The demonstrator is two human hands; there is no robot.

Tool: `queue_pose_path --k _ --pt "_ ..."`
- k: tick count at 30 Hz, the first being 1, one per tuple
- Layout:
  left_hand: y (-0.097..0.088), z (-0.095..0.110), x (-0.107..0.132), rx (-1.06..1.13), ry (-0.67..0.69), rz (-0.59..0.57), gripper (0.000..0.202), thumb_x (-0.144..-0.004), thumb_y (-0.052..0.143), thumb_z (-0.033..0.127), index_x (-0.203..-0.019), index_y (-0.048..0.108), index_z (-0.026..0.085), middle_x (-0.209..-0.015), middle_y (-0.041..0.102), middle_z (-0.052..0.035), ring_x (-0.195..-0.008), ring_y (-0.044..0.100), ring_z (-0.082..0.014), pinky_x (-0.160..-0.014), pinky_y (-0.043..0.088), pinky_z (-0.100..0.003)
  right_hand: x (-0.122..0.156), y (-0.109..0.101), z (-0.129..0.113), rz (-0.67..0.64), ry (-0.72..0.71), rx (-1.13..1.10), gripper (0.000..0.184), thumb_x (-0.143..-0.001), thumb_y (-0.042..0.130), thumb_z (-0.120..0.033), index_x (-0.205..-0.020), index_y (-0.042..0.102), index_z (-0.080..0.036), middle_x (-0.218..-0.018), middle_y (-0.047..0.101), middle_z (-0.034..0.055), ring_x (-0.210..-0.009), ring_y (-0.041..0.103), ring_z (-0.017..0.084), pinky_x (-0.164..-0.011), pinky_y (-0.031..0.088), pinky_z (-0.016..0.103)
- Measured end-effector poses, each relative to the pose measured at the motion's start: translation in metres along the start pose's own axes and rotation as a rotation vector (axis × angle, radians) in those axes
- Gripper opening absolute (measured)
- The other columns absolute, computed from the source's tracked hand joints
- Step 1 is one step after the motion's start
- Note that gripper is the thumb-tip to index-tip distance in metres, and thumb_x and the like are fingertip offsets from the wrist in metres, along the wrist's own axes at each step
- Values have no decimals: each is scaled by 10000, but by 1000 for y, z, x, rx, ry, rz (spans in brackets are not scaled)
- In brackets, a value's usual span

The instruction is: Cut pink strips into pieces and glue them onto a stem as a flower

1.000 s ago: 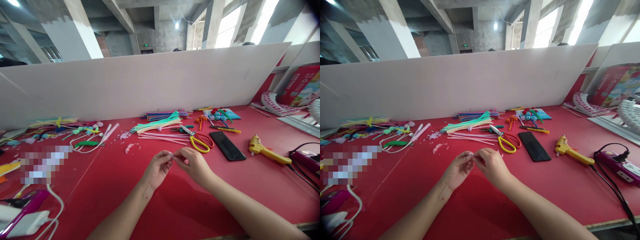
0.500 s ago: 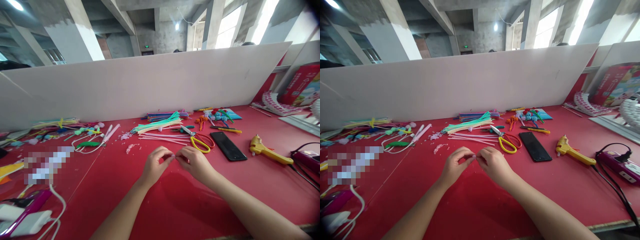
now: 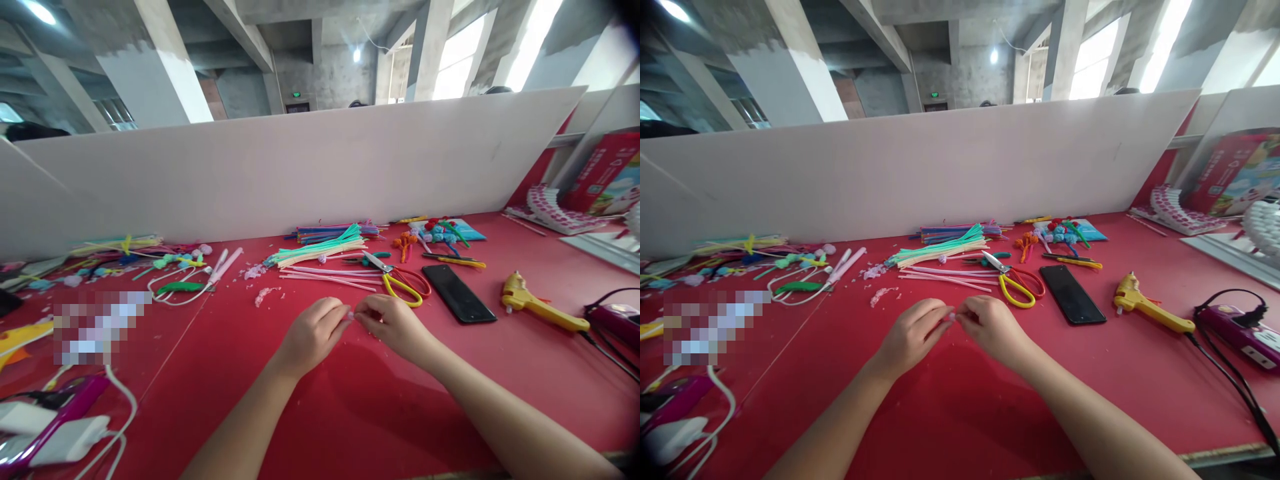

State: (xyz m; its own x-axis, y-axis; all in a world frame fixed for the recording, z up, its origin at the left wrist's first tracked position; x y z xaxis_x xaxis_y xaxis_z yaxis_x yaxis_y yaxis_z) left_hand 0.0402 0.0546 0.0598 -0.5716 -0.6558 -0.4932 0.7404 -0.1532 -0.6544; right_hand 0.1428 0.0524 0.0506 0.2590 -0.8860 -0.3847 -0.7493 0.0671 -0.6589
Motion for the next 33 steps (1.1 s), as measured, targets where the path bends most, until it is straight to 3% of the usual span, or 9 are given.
queue_pose_path --k 11,21,33 --pt "7 -2 2 -20 26 -25 226 -826 445 216 -949 635 210 -879 597 -94 -831 537 -194 -786 391 -302 1 8 14 -101 131 -136 138 -781 463 -215 -740 586 -168 -603 547 -20 -532 474 88 -483 349 194" --pt "4 -8 -1 159 -72 25 196 -815 470 268 -842 651 198 -776 568 -75 -721 496 -163 -694 380 -265 0 6 8 -77 69 -126 128 -787 450 -184 -730 564 -166 -646 562 -5 -548 484 89 -487 357 194" --pt "7 -5 -1 12 -10 -36 189 -828 448 225 -850 633 195 -752 557 -62 -701 498 -154 -675 366 -249 -1 7 8 -79 42 -51 120 -783 457 -175 -719 558 -172 -653 561 -12 -585 485 93 -518 339 197"
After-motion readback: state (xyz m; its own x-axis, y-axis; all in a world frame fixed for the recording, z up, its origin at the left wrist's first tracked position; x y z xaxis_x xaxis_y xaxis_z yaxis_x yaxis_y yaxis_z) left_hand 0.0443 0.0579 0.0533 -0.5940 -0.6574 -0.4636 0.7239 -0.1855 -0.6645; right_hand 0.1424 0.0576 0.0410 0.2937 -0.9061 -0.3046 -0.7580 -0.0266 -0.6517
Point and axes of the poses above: each hand's wrist, its own x-axis away from the middle knuckle, its own y-axis out of the palm, z = x × y, the point moved 9 cm from there along -x, towards the middle knuckle
